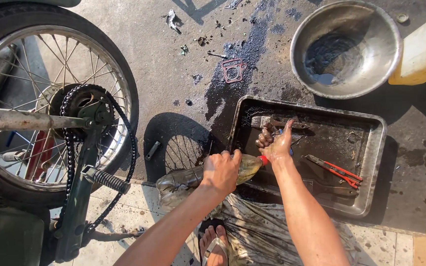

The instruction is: Cleaning motorcycle engine components using a brush and solvent

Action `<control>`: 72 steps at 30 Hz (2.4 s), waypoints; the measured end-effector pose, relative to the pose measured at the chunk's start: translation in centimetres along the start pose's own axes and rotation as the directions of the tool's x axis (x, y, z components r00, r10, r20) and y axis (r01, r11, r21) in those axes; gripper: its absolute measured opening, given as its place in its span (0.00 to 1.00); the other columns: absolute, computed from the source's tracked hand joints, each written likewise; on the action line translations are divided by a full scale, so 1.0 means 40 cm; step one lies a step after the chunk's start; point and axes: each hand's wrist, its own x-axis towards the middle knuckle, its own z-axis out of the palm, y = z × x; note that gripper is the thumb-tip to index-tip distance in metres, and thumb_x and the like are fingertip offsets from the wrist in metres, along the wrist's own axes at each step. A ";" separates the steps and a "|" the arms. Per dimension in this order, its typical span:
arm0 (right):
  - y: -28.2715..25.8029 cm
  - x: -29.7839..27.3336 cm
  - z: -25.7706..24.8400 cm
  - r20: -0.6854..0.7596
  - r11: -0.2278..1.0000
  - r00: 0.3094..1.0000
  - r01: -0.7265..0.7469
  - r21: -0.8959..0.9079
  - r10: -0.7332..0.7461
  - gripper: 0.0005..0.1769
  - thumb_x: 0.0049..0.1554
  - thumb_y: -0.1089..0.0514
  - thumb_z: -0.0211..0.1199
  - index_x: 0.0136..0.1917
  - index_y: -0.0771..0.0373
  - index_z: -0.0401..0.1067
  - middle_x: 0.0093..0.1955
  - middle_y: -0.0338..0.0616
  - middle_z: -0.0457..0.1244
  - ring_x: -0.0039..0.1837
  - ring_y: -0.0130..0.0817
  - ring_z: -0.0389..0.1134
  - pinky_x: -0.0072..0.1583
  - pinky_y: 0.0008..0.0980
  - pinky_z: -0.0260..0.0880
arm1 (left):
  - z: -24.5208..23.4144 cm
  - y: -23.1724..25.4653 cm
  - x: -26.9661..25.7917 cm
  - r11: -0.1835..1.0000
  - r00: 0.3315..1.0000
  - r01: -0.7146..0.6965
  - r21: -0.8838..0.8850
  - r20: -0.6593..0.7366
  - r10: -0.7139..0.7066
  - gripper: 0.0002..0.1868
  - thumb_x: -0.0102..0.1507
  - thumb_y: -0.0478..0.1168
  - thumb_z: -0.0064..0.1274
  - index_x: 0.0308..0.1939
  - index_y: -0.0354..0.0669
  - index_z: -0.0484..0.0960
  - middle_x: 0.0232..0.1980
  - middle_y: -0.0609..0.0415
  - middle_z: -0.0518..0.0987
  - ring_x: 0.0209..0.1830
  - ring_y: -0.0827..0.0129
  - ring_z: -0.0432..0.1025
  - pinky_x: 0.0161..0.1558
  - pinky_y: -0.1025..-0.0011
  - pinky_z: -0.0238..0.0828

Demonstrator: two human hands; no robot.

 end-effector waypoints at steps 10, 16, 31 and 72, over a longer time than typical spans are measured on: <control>0.057 0.072 -0.093 0.170 0.914 0.984 0.114 -0.388 -0.051 0.21 0.64 0.67 0.54 0.70 0.67 0.64 0.64 0.59 0.66 0.57 0.45 0.74 0.57 0.35 0.80 | 0.060 -0.019 0.037 0.992 0.992 0.077 0.097 -0.104 -0.067 0.46 0.48 0.44 0.70 0.68 0.52 0.64 0.45 0.52 0.80 0.43 0.58 0.76 0.41 0.60 0.65; 0.069 0.101 -0.156 0.232 -0.443 0.950 0.120 -0.888 -0.207 0.22 0.68 0.45 0.51 0.43 0.56 0.79 0.39 0.52 0.71 0.45 0.43 0.74 0.51 0.41 0.76 | -0.016 -0.079 0.027 0.999 0.995 0.046 0.014 0.085 -0.047 0.43 0.57 0.44 0.63 0.75 0.48 0.63 0.50 0.43 0.82 0.38 0.61 0.77 0.33 0.66 0.71; -0.028 -0.088 0.069 0.120 0.993 0.991 -0.041 -0.110 0.054 0.53 0.53 0.13 0.28 0.43 0.59 0.75 0.26 0.41 0.51 0.32 0.35 0.53 0.43 0.37 0.58 | 0.038 -0.022 0.015 0.999 0.997 -0.033 -0.016 0.066 0.034 0.40 0.55 0.43 0.61 0.71 0.49 0.65 0.46 0.44 0.81 0.37 0.56 0.79 0.35 0.58 0.74; 0.052 0.071 -0.094 0.105 0.820 0.987 0.159 -0.550 -0.121 0.12 0.55 0.55 0.75 0.46 0.63 0.76 0.40 0.46 0.71 0.39 0.27 0.72 0.42 0.19 0.76 | 0.065 -0.026 0.023 0.995 0.998 -0.053 0.087 0.034 0.050 0.47 0.55 0.49 0.64 0.74 0.46 0.58 0.51 0.38 0.78 0.39 0.52 0.78 0.35 0.58 0.75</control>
